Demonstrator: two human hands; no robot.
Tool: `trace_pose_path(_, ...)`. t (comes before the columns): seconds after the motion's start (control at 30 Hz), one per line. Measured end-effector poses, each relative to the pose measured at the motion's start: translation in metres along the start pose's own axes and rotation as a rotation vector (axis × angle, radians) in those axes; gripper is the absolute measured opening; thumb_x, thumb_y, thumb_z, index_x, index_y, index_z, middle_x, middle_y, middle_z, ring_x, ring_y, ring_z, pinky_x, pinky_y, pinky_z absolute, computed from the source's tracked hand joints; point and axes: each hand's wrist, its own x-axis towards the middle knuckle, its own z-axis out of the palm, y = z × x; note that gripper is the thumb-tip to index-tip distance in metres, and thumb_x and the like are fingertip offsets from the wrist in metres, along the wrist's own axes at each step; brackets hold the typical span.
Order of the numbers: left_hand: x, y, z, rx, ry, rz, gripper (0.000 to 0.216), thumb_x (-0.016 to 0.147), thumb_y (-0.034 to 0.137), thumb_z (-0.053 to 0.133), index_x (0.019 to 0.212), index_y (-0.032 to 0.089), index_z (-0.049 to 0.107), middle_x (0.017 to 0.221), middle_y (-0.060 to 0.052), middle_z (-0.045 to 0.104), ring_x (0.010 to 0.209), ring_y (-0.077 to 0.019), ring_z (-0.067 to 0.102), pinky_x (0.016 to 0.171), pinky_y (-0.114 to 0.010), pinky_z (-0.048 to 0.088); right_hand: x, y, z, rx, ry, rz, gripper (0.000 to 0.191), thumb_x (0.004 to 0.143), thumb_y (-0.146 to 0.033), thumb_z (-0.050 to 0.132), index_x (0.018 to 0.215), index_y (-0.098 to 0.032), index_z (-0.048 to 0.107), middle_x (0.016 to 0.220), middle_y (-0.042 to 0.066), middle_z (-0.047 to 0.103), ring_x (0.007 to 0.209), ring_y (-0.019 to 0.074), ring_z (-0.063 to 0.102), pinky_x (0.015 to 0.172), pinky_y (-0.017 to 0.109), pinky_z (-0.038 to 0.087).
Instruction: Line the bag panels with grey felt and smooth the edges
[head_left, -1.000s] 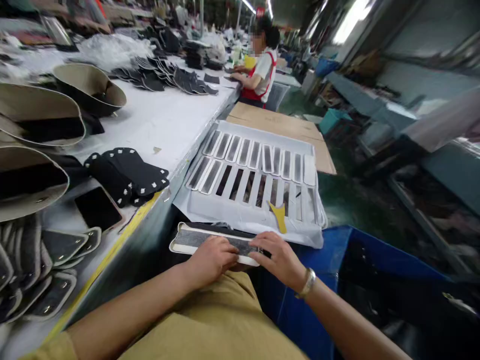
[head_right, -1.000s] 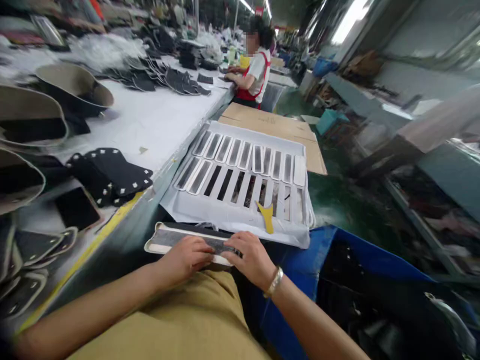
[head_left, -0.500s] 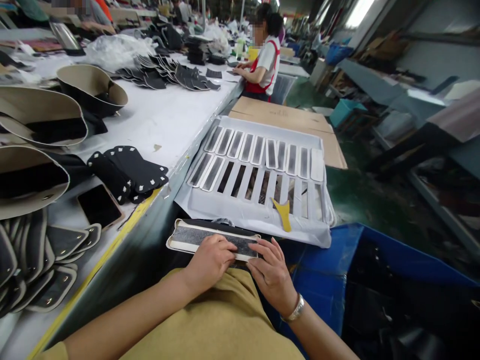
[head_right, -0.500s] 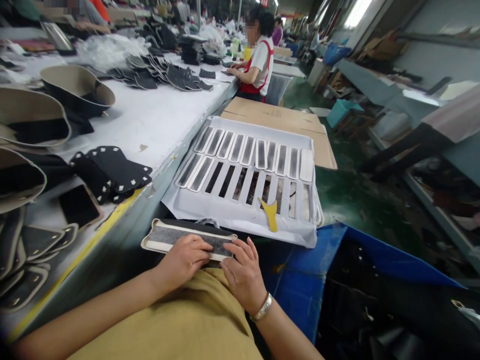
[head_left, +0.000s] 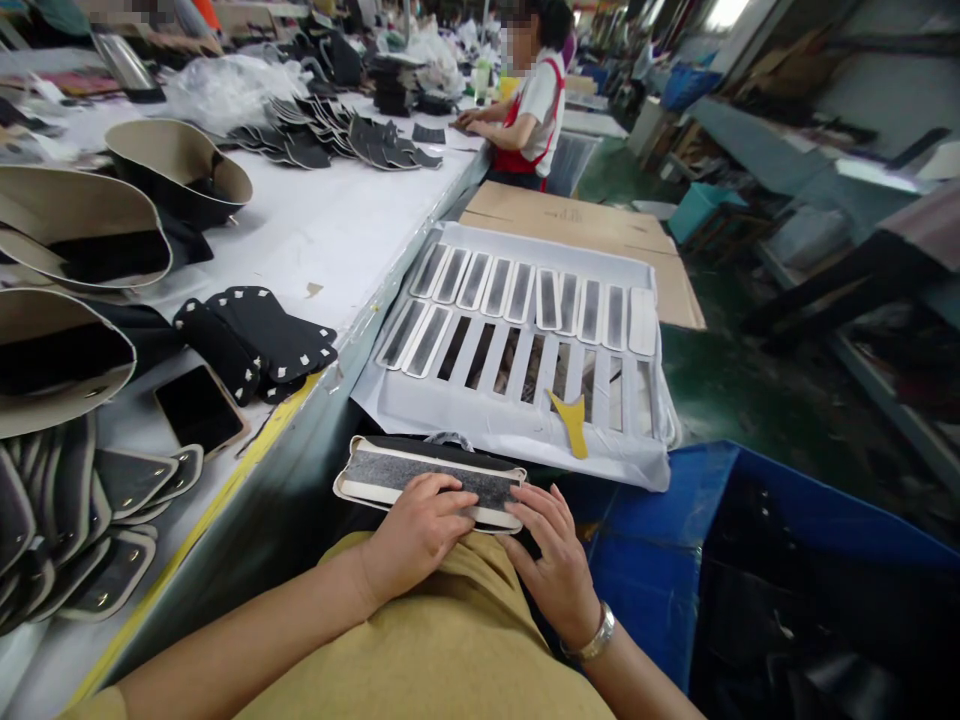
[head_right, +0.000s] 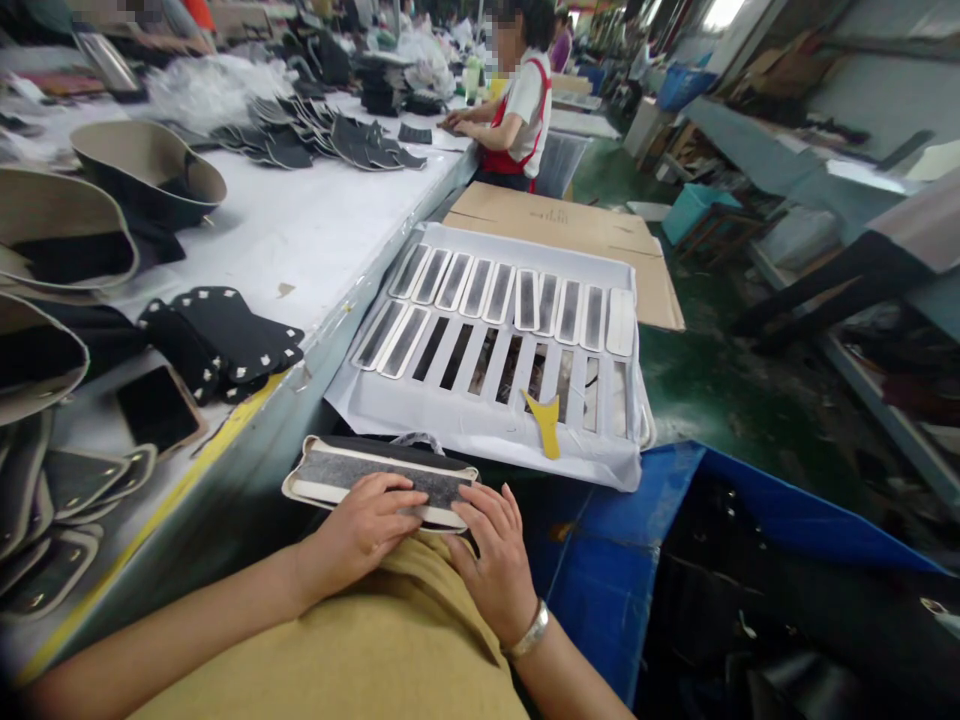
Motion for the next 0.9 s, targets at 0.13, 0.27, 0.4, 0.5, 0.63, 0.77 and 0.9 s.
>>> trace_pose_path(0.13,0.000,0.002,-0.001,-0.027,0.020,-0.032,0.012,0.083,0.017,0.058,0.080,0.022,0.068,0.111,0.001,0.065,0.105,-0.0223,0.049,0.091,-0.042,0.041,0.001,0.002,0.003,0.040,-0.005,-0.028,0.009,0.083,-0.019,0.058,0.081,-0.022,0.065,0.107,0.005,0.063,0.112,0.0225,0.051,0.105,0.051,0.029)
trace_pose_path(0.27,0.003,0.005,0.001,-0.023,0.041,-0.070,0.013,0.084,0.017,0.056,0.080,0.022,0.067,0.107,0.000,0.066,0.102,-0.0213,0.051,0.089,-0.040,0.042,0.002,0.002,0.002,0.032,0.022,-0.072,0.007,0.081,-0.017,0.061,0.082,-0.022,0.066,0.106,0.004,0.064,0.112,0.0227,0.051,0.106,0.051,0.029)
trace_pose_path(0.4,0.005,0.007,0.006,0.042,0.040,-0.086,0.014,0.085,0.014,0.053,0.081,0.020,0.066,0.106,0.000,0.066,0.102,-0.0215,0.051,0.089,-0.040,0.041,0.003,-0.003,0.002,-0.016,0.071,-0.072,0.010,0.081,-0.013,0.060,0.083,-0.021,0.065,0.107,0.004,0.065,0.113,0.0224,0.051,0.106,0.052,0.029)
trace_pose_path(0.5,0.006,0.008,0.008,0.059,0.037,-0.097,0.015,0.085,0.013,0.053,0.081,0.020,0.065,0.103,-0.001,0.067,0.100,-0.0202,0.051,0.088,-0.039,0.040,0.006,-0.009,0.002,-0.035,0.090,-0.045,0.011,0.082,-0.013,0.058,0.083,-0.021,0.065,0.109,0.004,0.065,0.114,0.0224,0.051,0.106,0.051,0.029)
trace_pose_path(0.63,0.005,0.010,0.005,0.082,0.005,-0.078,0.016,0.085,0.013,0.051,0.082,0.020,0.065,0.105,-0.001,0.066,0.101,-0.0197,0.050,0.089,-0.039,0.038,0.006,-0.014,0.001,-0.036,0.056,-0.024,0.014,0.084,-0.013,0.055,0.082,-0.023,0.065,0.110,0.003,0.064,0.117,0.0221,0.049,0.107,0.049,0.029)
trace_pose_path(0.77,0.003,0.011,0.004,0.101,-0.001,-0.046,0.015,0.087,0.014,0.050,0.085,0.019,0.064,0.109,0.001,0.065,0.103,-0.0205,0.048,0.091,-0.039,0.037,0.005,-0.014,0.000,-0.041,0.047,-0.016,0.015,0.084,-0.014,0.054,0.082,-0.023,0.065,0.108,0.002,0.065,0.118,0.0215,0.048,0.108,0.048,0.028)
trace_pose_path(0.9,0.007,0.010,0.004,0.080,-0.008,-0.075,0.015,0.086,0.014,0.051,0.083,0.020,0.065,0.108,0.001,0.065,0.102,-0.0200,0.049,0.091,-0.038,0.037,0.009,-0.017,0.001,-0.062,0.026,0.028,0.016,0.084,-0.013,0.052,0.076,-0.022,0.064,0.112,0.003,0.063,0.121,0.0225,0.045,0.108,0.048,0.027)
